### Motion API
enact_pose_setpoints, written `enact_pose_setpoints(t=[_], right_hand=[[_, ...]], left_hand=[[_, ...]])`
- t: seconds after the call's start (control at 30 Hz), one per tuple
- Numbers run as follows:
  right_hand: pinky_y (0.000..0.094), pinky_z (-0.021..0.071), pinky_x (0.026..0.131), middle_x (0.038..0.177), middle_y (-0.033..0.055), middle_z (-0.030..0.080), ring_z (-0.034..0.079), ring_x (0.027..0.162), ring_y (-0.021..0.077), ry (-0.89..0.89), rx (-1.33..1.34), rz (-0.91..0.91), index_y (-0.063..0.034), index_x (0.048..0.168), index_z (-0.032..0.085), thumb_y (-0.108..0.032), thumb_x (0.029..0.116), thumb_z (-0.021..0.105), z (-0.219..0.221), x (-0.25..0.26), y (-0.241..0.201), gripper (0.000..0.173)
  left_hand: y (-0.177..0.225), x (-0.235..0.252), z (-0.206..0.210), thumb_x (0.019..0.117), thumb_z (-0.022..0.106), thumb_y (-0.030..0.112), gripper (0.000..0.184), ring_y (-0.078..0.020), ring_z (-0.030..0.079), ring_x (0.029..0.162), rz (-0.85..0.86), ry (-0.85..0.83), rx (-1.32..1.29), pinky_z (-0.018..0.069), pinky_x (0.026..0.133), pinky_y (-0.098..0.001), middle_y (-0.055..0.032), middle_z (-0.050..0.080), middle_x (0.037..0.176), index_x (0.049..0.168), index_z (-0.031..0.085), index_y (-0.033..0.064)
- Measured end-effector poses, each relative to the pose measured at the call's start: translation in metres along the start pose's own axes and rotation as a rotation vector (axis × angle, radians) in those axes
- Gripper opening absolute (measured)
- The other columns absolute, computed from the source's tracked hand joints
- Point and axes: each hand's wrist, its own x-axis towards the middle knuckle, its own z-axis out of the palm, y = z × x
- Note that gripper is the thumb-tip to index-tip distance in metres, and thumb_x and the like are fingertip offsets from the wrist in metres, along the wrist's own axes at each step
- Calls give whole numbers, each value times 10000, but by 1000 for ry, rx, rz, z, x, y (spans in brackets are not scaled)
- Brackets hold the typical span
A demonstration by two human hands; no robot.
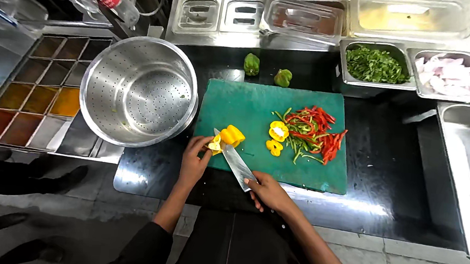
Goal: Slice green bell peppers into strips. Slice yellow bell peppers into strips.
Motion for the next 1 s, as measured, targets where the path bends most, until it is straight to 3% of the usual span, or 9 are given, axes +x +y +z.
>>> enact_pose_setpoints(t=[0.13,0.27,0.33,0.47,0.57,0.67,0.8,0.9,1.0], right_hand=[[236,511,473,673,17,587,560,468,89,-10,-14,-14,-70,1132,580,-302,1110,479,6,2,2,254],[229,505,463,679,17,587,552,461,83,-29,23,1,-70,1140,573,-294,1113,474,12,4,1,247],[235,509,460,675,23,583,552,457,91,-40,56,8,-67,1134,568,-285,1113,474,14,4,0,238],[250,511,473,687,33,580,552,465,101,-18,-25,23,-73,1156,572,-300,1115,463,16,-1,-4,255],[282,528,517,734,49,599,578,508,122,7,-204,34,-84,1211,588,-339,1113,461,17,-4,-8,301],[329,550,562,745,61,613,607,545,152,26,-308,26,-89,1183,599,-368,1109,457,17,-8,-6,322],[290,537,537,738,47,618,595,526,123,32,-242,25,-85,1182,602,-346,1108,474,11,-10,1,300],[272,527,513,730,44,618,585,506,116,22,-222,27,-84,1173,597,-346,1108,475,8,-9,3,297],[282,533,524,728,41,619,593,514,122,11,-260,19,-96,1177,604,-364,1104,479,9,-9,3,305]], left_hand=[[-3,-9,3,919,695,-20,296,-277,702,1059,-81,93,-39,582,950,-429,-213,677,1204,1214,677,-47],[-3,-10,3,912,697,-48,493,-279,703,1076,-23,83,-28,581,949,-422,-214,660,1263,1389,581,-2],[-2,-8,0,905,680,-69,497,-288,682,1117,69,43,39,589,942,-407,-222,603,1343,1387,611,26],[5,-11,-10,912,683,69,368,-290,606,1239,114,-86,78,534,1014,-437,-187,587,1378,1279,689,37],[7,-14,-8,892,766,202,308,-256,648,1118,40,-16,41,574,927,-415,-190,618,1271,1098,677,-9],[8,-15,0,873,782,183,267,-262,668,997,-14,115,87,568,879,-408,-191,665,1123,975,652,-27],[4,-21,-1,906,741,86,414,-260,666,1034,-55,95,32,547,931,-430,-178,676,1154,1288,612,-6],[-7,-23,-2,908,730,113,297,-277,655,1149,-10,98,49,532,1002,-463,-168,685,1211,1193,723,31],[-10,-24,-4,917,733,142,272,-268,649,1161,-4,101,56,523,1015,-451,-151,692,1208,1166,727,33]])
